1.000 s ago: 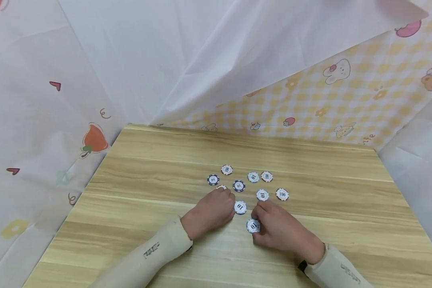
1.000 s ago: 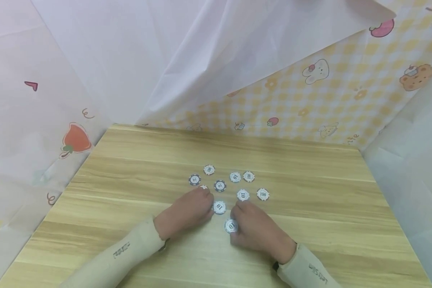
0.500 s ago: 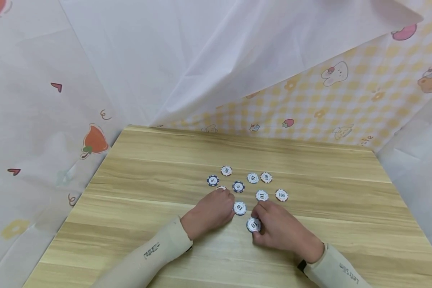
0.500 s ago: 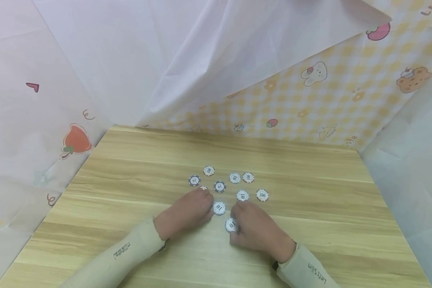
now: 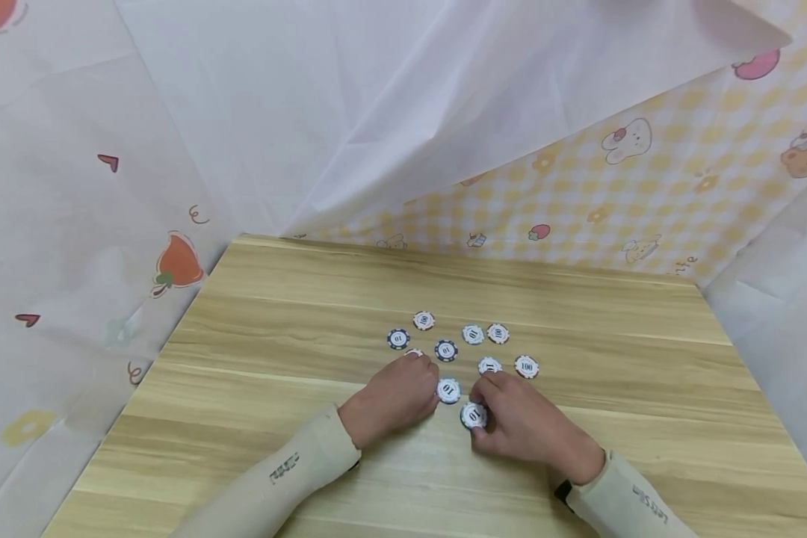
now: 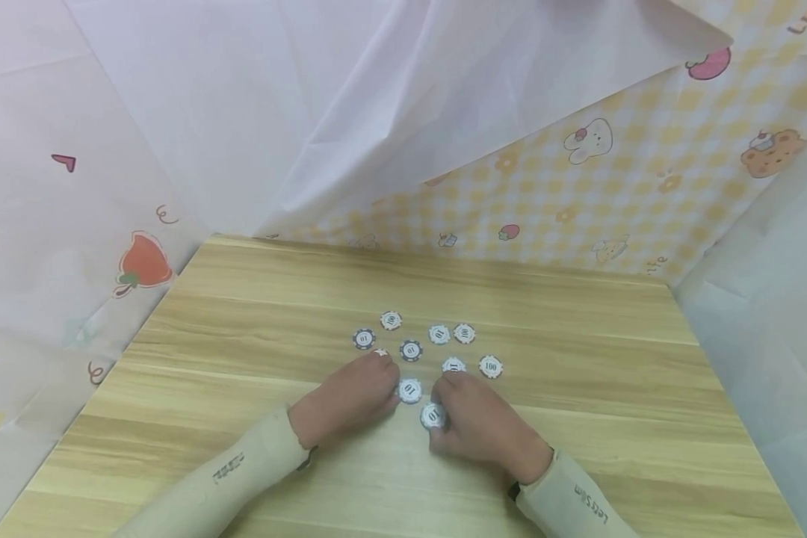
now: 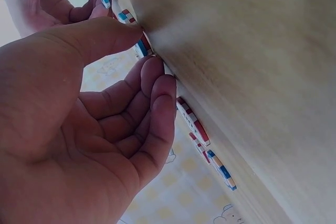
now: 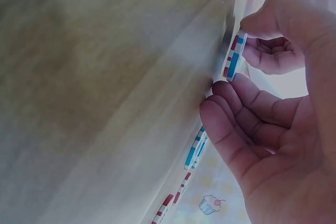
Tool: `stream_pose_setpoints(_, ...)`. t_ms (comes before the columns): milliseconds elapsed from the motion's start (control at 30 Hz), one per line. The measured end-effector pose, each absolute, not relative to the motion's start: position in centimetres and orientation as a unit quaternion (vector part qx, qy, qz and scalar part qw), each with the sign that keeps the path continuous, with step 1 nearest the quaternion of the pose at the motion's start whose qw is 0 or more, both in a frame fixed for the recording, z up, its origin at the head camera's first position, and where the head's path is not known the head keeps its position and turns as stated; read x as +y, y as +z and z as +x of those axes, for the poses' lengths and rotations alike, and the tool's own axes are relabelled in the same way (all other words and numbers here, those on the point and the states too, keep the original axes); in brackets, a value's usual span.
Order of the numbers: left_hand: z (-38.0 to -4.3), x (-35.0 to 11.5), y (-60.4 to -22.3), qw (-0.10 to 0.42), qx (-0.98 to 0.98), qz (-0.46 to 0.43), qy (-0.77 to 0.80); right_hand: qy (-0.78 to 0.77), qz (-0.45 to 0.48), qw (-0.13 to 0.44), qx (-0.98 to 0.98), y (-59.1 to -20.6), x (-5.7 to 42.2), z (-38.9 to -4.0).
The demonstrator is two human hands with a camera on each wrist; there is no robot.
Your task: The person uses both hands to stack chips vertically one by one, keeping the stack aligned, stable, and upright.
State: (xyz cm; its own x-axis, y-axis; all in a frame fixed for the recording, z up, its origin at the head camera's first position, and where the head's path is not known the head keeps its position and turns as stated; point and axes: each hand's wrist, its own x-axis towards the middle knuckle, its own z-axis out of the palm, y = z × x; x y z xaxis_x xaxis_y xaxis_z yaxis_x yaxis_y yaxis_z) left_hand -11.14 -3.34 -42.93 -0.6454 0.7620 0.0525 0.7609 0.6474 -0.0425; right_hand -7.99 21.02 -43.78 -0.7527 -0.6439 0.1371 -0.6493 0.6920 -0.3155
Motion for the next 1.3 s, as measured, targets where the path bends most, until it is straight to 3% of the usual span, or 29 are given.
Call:
stream_pose_setpoints(667, -11.4, -3.2, -43.3, 0.035, -0.907, -0.420, 0.009, 0.177, 0.350, 0.014, -0.920, -43.8, 20.8, -8.8)
stream_pose_setpoints(1033, -11.3, -3.1, -42.8, 0.012, -0.912, -0.410, 0.008, 0.183, 0.351, 0.026, -0.918, -44.1, 20.4, -9.4)
stream_pose_setpoints(1300, -11.4, -3.2, -42.7, 0.028, -0.908, -0.418, 0.009, 0.183, 0.349, 0.027, -0.919, -44.2, 19.9, -9.9)
